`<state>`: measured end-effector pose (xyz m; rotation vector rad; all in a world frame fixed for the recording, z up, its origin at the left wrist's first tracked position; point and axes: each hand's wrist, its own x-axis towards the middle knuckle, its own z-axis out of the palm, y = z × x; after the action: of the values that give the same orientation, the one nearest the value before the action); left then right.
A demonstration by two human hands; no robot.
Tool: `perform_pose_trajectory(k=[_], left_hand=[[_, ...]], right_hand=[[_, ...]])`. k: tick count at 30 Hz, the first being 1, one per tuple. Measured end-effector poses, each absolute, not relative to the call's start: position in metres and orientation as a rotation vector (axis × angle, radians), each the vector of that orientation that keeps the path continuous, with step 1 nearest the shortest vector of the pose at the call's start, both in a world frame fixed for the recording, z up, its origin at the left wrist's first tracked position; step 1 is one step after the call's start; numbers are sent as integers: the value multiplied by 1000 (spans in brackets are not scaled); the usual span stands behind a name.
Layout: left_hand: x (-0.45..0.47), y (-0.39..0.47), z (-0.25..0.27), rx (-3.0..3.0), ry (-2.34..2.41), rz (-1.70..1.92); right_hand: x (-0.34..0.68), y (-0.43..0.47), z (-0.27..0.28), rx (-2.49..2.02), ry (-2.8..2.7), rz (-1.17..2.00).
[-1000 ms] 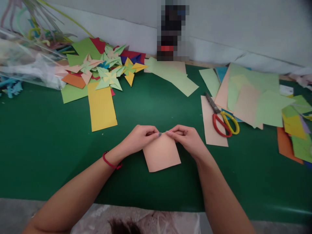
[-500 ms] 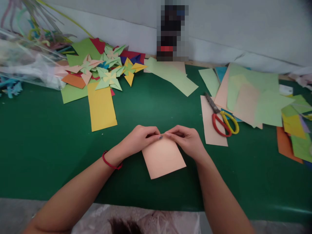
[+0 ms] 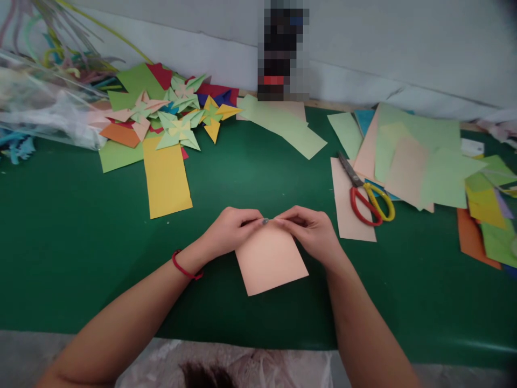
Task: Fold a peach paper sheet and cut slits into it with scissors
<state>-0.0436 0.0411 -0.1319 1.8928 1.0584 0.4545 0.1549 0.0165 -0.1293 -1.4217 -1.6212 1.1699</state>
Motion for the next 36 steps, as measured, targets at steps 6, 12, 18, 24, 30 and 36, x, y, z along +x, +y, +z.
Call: perform_pose_trajectory(k=[6, 12, 18, 24, 30, 36], left_hand=[[-44, 43, -129, 1800, 1071, 445], [-53, 49, -122, 1763, 1099, 439], [-55, 50, -122, 1605, 1159, 519], [-50, 49, -121, 1384, 1172, 645], [-47, 44, -123, 1283, 1036, 471], [-49, 44, -127, 1429, 1076, 437]], right_hand=[[155, 16, -129, -1460, -1601, 1131], [168, 19, -126, -1539, -1442, 1020], [168, 20, -127, -1543, -1369, 1017], [164, 20, -129, -1527, -1288, 940], [159, 19, -130, -1525, -1254, 942], [157, 19, -131, -1527, -1248, 965]])
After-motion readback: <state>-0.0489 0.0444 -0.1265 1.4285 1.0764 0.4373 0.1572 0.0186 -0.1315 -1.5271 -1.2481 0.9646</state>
